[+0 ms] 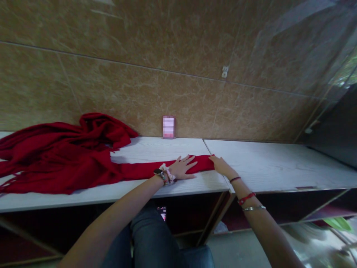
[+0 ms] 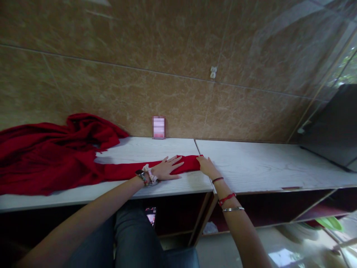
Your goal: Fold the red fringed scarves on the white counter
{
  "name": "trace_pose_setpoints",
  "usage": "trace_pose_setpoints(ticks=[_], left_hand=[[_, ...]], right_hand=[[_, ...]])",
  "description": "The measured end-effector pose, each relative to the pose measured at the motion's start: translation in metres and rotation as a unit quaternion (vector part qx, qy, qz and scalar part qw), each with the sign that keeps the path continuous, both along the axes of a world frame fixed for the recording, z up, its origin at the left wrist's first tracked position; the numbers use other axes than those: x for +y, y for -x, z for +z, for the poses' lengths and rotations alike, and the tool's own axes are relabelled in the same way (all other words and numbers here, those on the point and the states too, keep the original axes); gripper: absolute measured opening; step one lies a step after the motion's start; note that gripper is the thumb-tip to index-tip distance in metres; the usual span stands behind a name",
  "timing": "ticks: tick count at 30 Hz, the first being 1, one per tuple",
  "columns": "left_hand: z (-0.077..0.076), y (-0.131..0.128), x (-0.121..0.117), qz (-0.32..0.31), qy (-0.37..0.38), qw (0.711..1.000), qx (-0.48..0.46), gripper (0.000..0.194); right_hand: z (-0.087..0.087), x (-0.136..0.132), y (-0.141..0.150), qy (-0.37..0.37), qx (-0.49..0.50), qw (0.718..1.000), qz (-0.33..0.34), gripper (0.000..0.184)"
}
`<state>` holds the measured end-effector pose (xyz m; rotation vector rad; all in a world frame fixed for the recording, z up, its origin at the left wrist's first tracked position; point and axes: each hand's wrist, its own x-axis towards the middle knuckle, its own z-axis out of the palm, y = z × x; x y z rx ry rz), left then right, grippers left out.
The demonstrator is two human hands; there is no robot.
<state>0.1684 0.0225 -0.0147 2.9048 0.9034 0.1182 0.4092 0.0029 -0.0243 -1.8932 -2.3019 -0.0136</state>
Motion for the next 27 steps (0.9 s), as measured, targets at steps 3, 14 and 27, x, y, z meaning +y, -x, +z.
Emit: trace_pose_setpoints(ticks=[3, 14, 27], left_hand=[[0.003, 0.03, -0.005, 0.02, -0.018, 1.0, -0.001, 0.065], [-0.013, 0.103, -0.003, 0.176, -0.047, 0.983, 0.018, 0.045], [-0.019, 0.121, 0.002, 0.25, -0.066, 0.966, -0.004, 0.043]], right_hand=[[0.012, 0.005, 0.009, -0.045, 0.0, 0.999, -0.02, 0.052], [-0.011, -0.003, 0.069, -0.087, -0.055, 0.994, -0.031, 0.043], [-0.007, -0.001, 0.129, -0.165, 0.011, 0.982, 0.093, 0.042]])
